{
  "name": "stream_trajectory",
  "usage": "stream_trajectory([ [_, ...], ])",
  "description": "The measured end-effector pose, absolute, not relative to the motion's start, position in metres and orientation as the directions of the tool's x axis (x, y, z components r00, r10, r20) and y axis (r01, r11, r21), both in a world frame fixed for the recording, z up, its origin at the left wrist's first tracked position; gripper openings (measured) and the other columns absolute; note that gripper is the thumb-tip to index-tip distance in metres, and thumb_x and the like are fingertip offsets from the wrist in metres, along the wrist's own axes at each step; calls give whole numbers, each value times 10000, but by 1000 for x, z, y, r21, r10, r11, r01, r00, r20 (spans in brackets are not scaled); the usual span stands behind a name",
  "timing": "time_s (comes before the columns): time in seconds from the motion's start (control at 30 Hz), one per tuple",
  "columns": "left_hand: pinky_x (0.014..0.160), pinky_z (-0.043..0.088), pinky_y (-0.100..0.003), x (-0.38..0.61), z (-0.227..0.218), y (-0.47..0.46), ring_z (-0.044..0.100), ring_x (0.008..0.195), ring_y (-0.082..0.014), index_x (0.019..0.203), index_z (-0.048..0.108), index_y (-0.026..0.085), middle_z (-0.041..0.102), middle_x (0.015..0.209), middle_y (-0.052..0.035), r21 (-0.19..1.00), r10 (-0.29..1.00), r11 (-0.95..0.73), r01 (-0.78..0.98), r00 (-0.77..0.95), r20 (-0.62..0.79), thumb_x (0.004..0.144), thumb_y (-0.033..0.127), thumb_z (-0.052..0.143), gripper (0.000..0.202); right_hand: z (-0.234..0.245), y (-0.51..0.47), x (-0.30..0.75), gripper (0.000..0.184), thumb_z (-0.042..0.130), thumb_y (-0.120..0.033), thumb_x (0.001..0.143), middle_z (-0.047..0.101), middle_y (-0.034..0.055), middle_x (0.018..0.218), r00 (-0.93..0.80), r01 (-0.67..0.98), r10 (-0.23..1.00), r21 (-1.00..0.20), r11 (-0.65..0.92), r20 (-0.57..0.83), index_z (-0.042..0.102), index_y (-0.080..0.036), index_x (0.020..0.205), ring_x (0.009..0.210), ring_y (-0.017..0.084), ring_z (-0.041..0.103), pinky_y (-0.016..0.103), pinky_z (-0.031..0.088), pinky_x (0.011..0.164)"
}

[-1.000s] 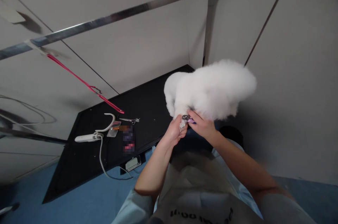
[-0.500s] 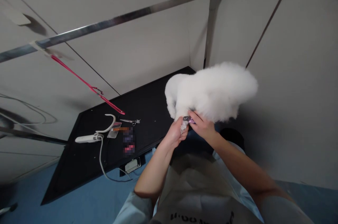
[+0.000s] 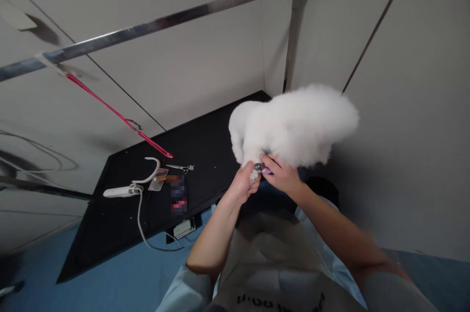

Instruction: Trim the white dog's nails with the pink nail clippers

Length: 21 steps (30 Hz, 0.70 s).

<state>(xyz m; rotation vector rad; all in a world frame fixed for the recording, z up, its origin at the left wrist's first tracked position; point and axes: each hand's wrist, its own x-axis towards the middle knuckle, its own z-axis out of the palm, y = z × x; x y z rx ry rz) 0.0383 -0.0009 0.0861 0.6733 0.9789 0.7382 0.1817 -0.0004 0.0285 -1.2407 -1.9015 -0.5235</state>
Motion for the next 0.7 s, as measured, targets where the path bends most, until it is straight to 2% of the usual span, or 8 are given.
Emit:
stream_trajectory([
  [0.2, 311, 96, -142, 37, 84, 0, 183, 300, -11, 590, 365, 175, 289, 389, 89, 805, 825, 539, -248, 352, -443, 773, 500, 512, 400, 29, -4, 181, 390, 536, -236, 764, 665, 18, 1027, -207, 863, 654, -179, 473, 727, 596, -228, 1150, 892, 154, 611, 222, 491, 752],
  [0.4, 313, 106, -135, 36, 76, 1, 189, 307, -6, 605, 371, 173, 286, 396, 102, 793, 823, 527, -306, 417, -386, 700, 469, 624, 400, 22, -4, 175, 357, 549, -271, 772, 670, 35, 1024, -95, 879, 645, -241, 412, 758, 612, -224, 1121, 890, 161, 623, 241, 498, 778],
  [0.5, 305, 107, -134, 37, 76, 1, 183, 297, -3, 595, 365, 170, 290, 388, 100, 756, 806, 557, -344, 446, -390, 718, 451, 613, 394, 21, -4, 174, 337, 554, -286, 777, 679, 35, 995, -62, 904, 621, -220, 366, 781, 629, -240, 1102, 877, 175, 628, 264, 490, 798],
  [0.7, 286, 100, -137, 43, 85, -2, 177, 286, -13, 586, 349, 176, 280, 377, 93, 683, 767, 625, -377, 461, -447, 785, 399, 538, 354, 20, -2, 180, 321, 562, -269, 779, 689, 43, 907, -101, 928, 561, -125, 352, 822, 646, -246, 1088, 840, 185, 630, 286, 472, 815],
])
